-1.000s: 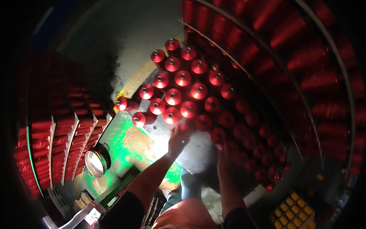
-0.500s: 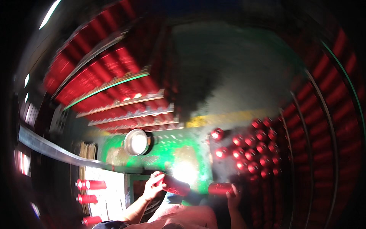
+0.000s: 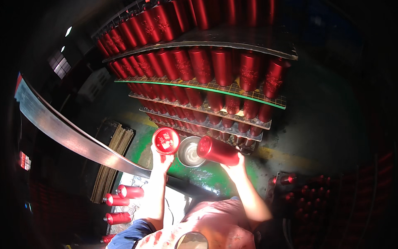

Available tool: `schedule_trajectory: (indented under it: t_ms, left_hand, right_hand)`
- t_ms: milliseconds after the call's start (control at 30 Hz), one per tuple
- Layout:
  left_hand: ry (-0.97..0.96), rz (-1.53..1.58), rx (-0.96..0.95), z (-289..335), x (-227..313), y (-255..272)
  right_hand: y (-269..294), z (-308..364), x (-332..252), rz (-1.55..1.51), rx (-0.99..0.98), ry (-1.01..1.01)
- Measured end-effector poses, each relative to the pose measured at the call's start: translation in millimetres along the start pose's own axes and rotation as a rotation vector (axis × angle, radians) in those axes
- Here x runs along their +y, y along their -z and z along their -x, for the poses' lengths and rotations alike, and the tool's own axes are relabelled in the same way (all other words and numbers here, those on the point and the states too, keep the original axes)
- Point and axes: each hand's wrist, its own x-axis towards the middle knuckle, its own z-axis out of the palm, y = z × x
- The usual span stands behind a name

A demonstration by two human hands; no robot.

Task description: The person repeatedly picks up red cylindrical objects from a metal tray and places them onto a curved multi-tiered rack. The person handles the cylinders one or two at a time, moving them from the tray to the rack in a repetitive cycle.

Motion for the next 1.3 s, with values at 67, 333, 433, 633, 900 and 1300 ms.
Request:
schedule_trajectory:
  t_ms: [67,333,433,633,900,1300]
  left_hand:
    - [0.240,0.200,-0.004,-52.0,-5.3,26.4]
    - [0.182,0.433,-0.033,-140.8,22.7,27.9]
    - [0.152,0.464,0.015,-159.1,31.1,28.4]
    - [0.078,0.537,0.062,-180.0,38.6,27.2]
    - [0.075,0.565,0.030,-199.5,49.9,41.5]
    - [0.116,0.537,-0.023,-194.4,43.9,38.6]
  right_hand:
    - [-18.7,-59.5,24.3,-0.097,-0.068,-0.124]
    - [-123.7,-215.2,87.6,-0.140,-0.308,-0.462]
    - [-142.8,-253.9,100.5,-0.217,-0.351,-0.615]
    - [-177.4,-286.0,116.2,-0.245,-0.326,-0.757]
    - [-207.4,-290.0,117.3,-0.275,-0.401,-0.790]
    - [-194.1,-270.6,107.3,-0.414,-0.444,-0.789]
